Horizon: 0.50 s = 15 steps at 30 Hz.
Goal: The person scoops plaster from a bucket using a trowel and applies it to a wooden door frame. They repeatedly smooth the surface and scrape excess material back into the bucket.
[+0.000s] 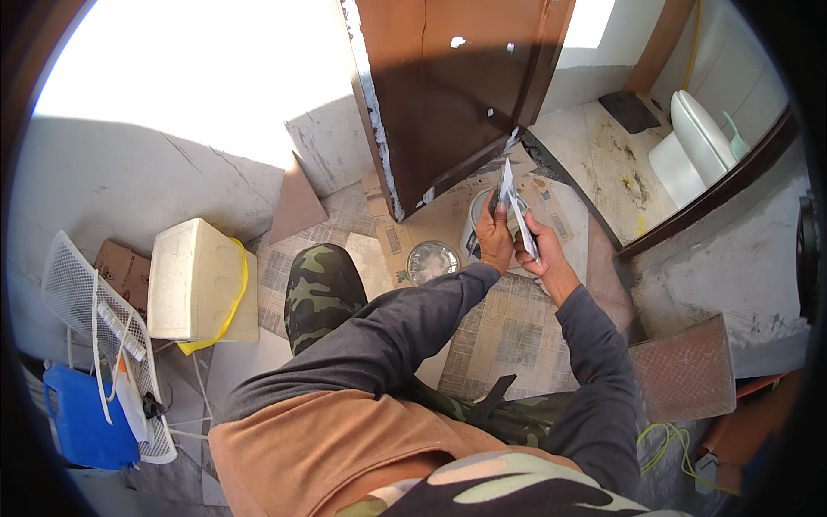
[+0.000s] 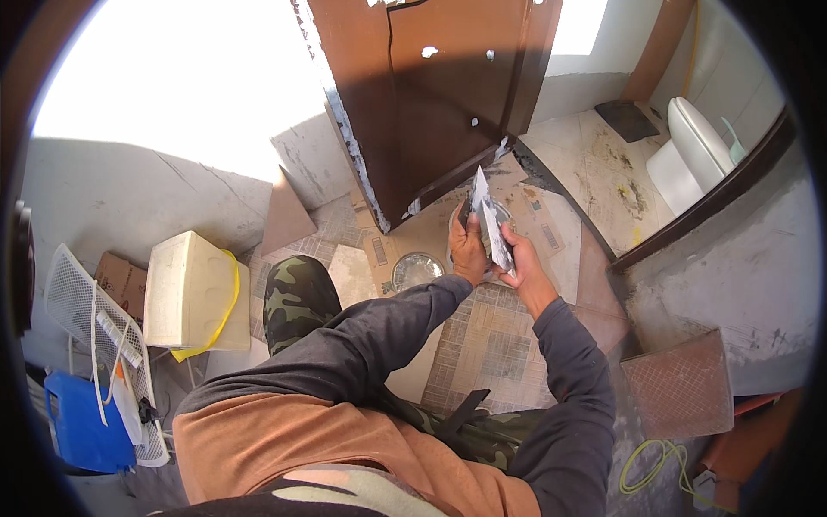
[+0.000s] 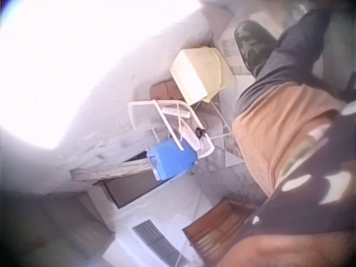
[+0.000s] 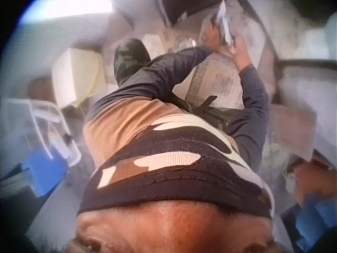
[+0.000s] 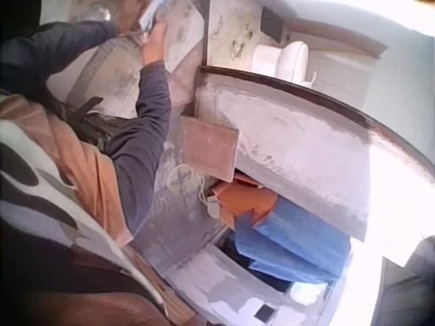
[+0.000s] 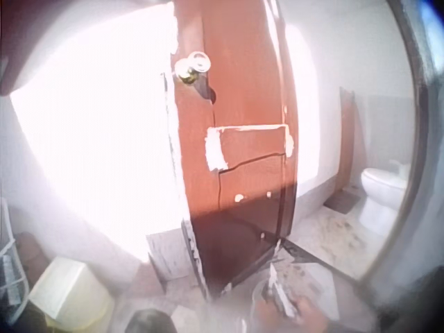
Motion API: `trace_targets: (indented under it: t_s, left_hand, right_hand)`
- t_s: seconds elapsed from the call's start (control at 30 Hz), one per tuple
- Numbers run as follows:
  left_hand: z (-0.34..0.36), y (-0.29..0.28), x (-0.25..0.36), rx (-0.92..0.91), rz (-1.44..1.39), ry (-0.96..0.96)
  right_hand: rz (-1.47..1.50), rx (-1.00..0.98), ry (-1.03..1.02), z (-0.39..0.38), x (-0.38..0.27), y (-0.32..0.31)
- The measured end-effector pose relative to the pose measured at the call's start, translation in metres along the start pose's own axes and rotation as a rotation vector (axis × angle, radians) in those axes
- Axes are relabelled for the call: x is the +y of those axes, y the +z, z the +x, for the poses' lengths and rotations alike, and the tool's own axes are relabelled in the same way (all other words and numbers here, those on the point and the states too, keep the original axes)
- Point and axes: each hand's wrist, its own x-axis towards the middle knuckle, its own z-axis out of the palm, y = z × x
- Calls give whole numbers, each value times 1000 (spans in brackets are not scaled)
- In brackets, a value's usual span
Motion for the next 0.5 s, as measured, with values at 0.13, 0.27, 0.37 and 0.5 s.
trace_targets:
  t_s: [0.13,0.27,0.37,0.5]
  left_hand:
    - [26,-29,-19,170,-87,-278]
    - [62,-65,-23,349,-726,-1139]
    - [64,-72,-24,283,-998,-1510]
    - [47,-62,-21,192,-775,-1514]
  right_hand:
    - [88,98,-172,-26,-41,15]
    - [-418,233,-871,-61,-61,41]
    - [-1384,439,-1260,-65,-25,69]
    - [-1643,349,-1526,-31,30,82]
